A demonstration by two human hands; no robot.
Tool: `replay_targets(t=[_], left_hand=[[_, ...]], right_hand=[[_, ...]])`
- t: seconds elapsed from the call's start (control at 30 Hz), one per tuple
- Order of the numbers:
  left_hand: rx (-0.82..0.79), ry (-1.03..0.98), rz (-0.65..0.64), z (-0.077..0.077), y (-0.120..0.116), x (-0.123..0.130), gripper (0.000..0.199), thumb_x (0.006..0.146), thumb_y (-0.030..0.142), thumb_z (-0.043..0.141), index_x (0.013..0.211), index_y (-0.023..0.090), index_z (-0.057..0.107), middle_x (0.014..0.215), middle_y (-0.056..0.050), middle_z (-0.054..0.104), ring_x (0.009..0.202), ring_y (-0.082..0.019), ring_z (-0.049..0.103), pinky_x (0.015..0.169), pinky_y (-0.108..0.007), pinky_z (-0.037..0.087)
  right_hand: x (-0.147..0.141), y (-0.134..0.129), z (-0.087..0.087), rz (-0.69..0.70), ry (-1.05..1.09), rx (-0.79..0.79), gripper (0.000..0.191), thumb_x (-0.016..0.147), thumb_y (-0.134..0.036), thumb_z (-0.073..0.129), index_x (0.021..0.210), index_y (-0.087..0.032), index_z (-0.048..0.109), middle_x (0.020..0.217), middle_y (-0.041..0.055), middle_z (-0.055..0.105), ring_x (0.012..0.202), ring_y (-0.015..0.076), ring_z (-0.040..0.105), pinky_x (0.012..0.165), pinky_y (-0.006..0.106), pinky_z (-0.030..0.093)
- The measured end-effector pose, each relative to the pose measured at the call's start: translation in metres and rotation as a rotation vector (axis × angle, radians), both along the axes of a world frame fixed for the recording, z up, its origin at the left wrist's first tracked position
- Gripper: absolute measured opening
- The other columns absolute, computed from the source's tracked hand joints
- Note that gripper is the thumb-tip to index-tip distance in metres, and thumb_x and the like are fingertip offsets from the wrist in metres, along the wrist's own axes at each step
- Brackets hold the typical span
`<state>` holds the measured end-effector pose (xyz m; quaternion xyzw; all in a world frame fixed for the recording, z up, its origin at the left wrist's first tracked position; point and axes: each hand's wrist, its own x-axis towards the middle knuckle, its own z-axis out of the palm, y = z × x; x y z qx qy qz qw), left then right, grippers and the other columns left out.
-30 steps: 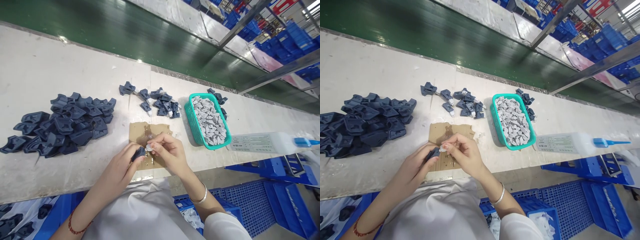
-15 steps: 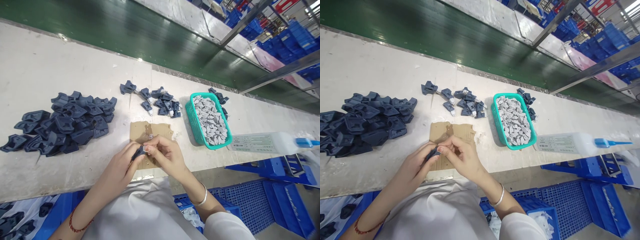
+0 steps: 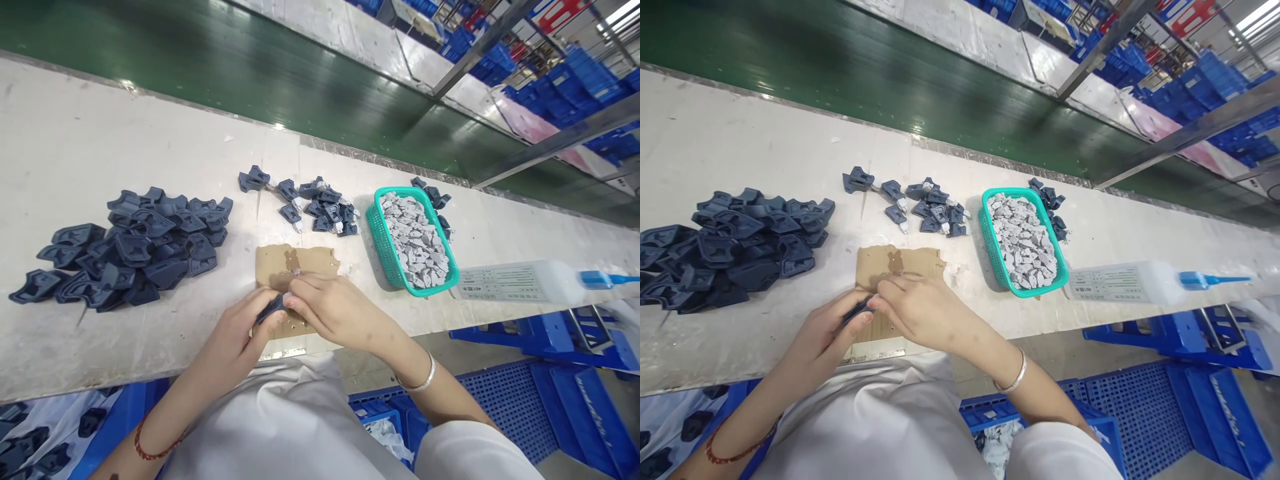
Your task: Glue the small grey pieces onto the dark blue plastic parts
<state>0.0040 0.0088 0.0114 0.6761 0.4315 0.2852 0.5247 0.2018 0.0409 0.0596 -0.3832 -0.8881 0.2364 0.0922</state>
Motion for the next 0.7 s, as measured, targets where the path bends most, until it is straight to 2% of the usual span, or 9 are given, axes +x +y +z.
replay_targets(t=[0.17,0.3,0.43,0.53,0.63,0.7], left_hand=[[-0.022,-0.009,0.026,0.000,0.002,0.002,0.021,0.104,0.031,0.040,0.093,0.020,0.055,0.093,-0.003,0.063,0.085,-0.017,0.059,0.074,-0.027,0.045],[-0.011,-0.006,0.041,0.003,0.001,0.002,0.022,0.104,0.032,0.039,0.094,0.020,0.056,0.091,-0.003,0.064,0.082,-0.016,0.060,0.072,-0.027,0.045],[0.012,-0.009,0.069,0.001,-0.001,0.002,0.023,0.104,0.032,0.040,0.096,0.020,0.058,0.094,-0.004,0.066,0.086,-0.018,0.062,0.075,-0.027,0.048],[0.027,0.016,0.064,0.001,0.002,0.001,0.025,0.104,0.034,0.041,0.102,0.020,0.062,0.095,-0.003,0.068,0.087,-0.018,0.063,0.076,-0.028,0.049],[0.101,0.099,0.108,0.010,0.005,-0.002,0.027,0.103,0.036,0.045,0.119,0.022,0.061,0.115,-0.006,0.068,0.108,-0.022,0.063,0.093,-0.033,0.049],[0.207,0.141,0.230,0.024,0.001,-0.006,0.030,0.101,0.034,0.049,0.128,0.025,0.058,0.133,-0.007,0.062,0.127,-0.025,0.055,0.108,-0.040,0.043]], right_hand=[[-0.007,-0.005,-0.010,-0.062,-0.030,0.035,0.045,0.111,-0.039,0.020,0.090,-0.019,0.055,0.079,0.0070,0.065,0.076,0.0198,0.061,0.066,0.031,0.041],[-0.009,-0.003,-0.005,-0.056,-0.030,-0.039,0.042,0.111,-0.037,0.024,0.089,-0.020,0.054,0.080,0.0052,0.065,0.075,0.0186,0.062,0.066,0.030,0.040],[-0.012,-0.002,0.000,-0.069,-0.083,-0.021,0.040,0.111,-0.038,0.027,0.091,-0.019,0.056,0.080,0.0061,0.065,0.076,0.0191,0.062,0.064,0.029,0.037],[-0.010,0.001,0.003,-0.061,-0.033,-0.072,0.040,0.111,-0.038,0.030,0.086,-0.019,0.056,0.078,0.0048,0.065,0.072,0.0179,0.059,0.063,0.029,0.037],[-0.001,0.012,0.006,-0.059,0.104,-0.163,0.039,0.110,-0.036,0.034,0.082,-0.020,0.055,0.078,0.0025,0.064,0.070,0.0162,0.057,0.066,0.028,0.039],[0.009,0.023,0.006,-0.179,0.161,-0.139,0.040,0.109,-0.037,0.035,0.079,-0.020,0.055,0.074,0.0019,0.063,0.067,0.0160,0.056,0.065,0.028,0.039]])
